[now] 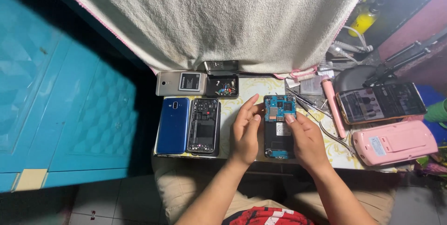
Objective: A person is repairing a smartphone by carefully aligning the motherboard with the internal frame and using a small tool for precision adjustments.
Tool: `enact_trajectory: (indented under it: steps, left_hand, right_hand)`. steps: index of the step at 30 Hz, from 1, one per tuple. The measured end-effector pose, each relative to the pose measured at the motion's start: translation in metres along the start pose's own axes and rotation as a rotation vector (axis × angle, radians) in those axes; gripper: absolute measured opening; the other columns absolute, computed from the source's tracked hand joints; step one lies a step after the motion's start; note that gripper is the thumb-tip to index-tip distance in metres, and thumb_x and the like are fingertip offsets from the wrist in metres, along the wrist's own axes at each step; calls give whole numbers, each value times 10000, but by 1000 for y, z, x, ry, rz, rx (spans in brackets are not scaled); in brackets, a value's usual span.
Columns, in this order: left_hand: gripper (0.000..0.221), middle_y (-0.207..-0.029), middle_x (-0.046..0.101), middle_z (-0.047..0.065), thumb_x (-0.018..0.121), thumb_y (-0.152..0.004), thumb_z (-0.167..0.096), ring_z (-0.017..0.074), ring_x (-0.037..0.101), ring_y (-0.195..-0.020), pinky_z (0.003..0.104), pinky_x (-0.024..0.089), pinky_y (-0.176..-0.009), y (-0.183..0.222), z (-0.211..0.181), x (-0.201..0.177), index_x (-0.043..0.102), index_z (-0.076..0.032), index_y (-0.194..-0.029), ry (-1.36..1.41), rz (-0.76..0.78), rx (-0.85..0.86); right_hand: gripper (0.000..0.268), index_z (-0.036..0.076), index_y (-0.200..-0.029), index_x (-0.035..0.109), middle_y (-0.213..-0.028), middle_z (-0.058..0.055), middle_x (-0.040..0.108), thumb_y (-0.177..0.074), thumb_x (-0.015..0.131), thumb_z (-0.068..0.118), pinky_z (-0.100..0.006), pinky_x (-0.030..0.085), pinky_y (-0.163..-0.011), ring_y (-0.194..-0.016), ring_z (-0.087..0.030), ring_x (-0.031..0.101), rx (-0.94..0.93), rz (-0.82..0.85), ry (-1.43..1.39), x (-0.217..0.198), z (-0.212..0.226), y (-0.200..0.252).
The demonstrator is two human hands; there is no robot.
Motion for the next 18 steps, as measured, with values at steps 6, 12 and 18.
enact_trajectory:
  steps: [6,12,18]
  left_hand:
    - [702,-1506,440,339,578,-1011,-365,417,379,-1449,525,334,-1169,21,-51,40,376,41,-1547,15,17,-257]
    - [473,-1306,679,149,563,-968,-339,250,626,-1233,395,496,-1063,35,-73,33,608,-48,-1338,494,-84,-489]
    - [697,-1433,583,209,452,-973,-484,368,573,-1293,541,471,-1051,61,-108,-4,501,5,-1466,764,-158,-496]
  right_hand:
    - [355,29,-923,734,-755,-113,698,-1087,513,255,-342,526,-796,-765,-166,619,4,-25,9,2,3,0]
    - [437,157,-717,390,-697,64,352,-1097,392,372,-316,280,-621,-677,-99,318,19,97,339,23,21,0]
    - [579,83,-775,647,-499,-15,580,-1062,304,450,-268,406,-521,-455,-116,538,-110,222,452,68,74,11]
Point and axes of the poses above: each hand's wrist, its own y-axis away from the middle knuckle, its own x-axis out of the palm, z = x × y, the point moved 4 cm from there along -y, towards the middle knuckle
